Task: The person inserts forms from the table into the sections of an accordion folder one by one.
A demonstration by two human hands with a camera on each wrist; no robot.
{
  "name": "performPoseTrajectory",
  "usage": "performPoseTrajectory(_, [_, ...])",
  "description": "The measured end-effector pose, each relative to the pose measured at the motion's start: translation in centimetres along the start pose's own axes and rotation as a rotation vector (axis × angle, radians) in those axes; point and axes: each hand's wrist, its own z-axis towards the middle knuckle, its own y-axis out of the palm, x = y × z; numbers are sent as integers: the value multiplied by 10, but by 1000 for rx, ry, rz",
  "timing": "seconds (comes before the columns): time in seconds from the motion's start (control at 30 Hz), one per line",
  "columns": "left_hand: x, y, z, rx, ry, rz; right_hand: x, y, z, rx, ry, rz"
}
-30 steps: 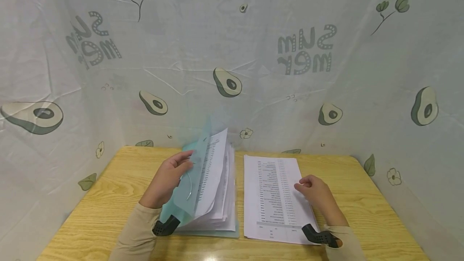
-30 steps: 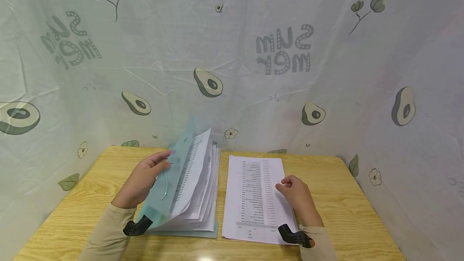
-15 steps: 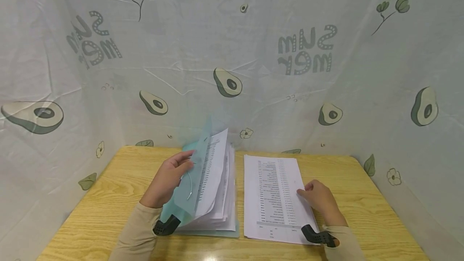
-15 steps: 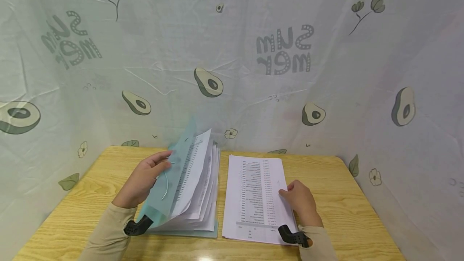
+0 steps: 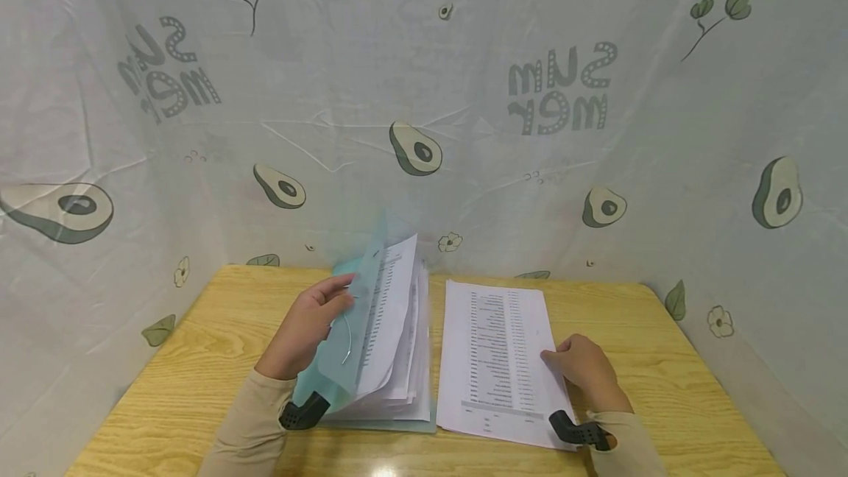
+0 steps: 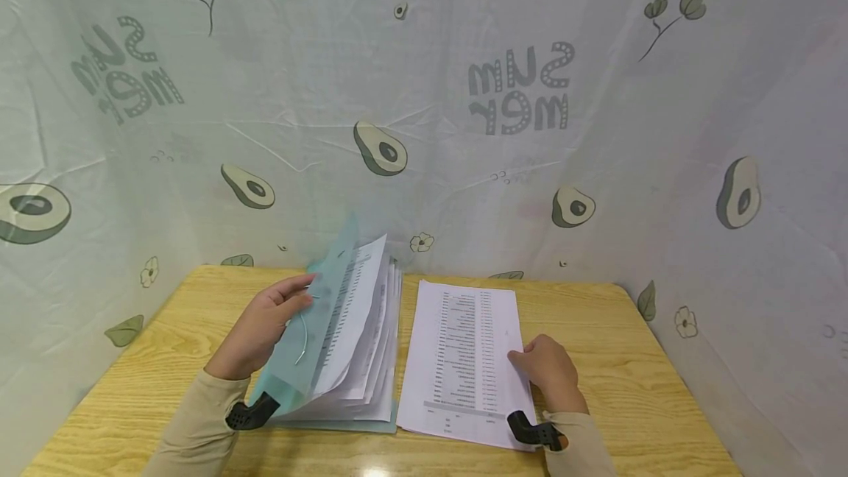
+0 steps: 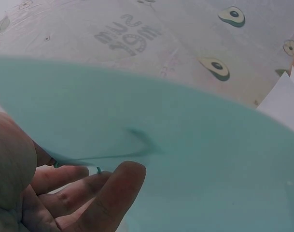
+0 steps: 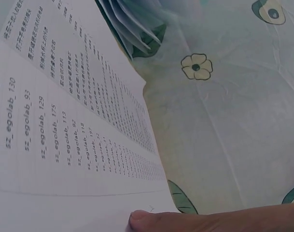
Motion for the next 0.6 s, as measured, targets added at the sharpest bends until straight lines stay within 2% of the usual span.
performPoseTrajectory(0.2, [1, 0, -1, 0, -5, 3, 2, 0, 1, 3, -3, -7])
performPoseTrajectory(0.6, [2, 1, 0, 0, -6, 6, 0, 2, 1, 7, -32, 45])
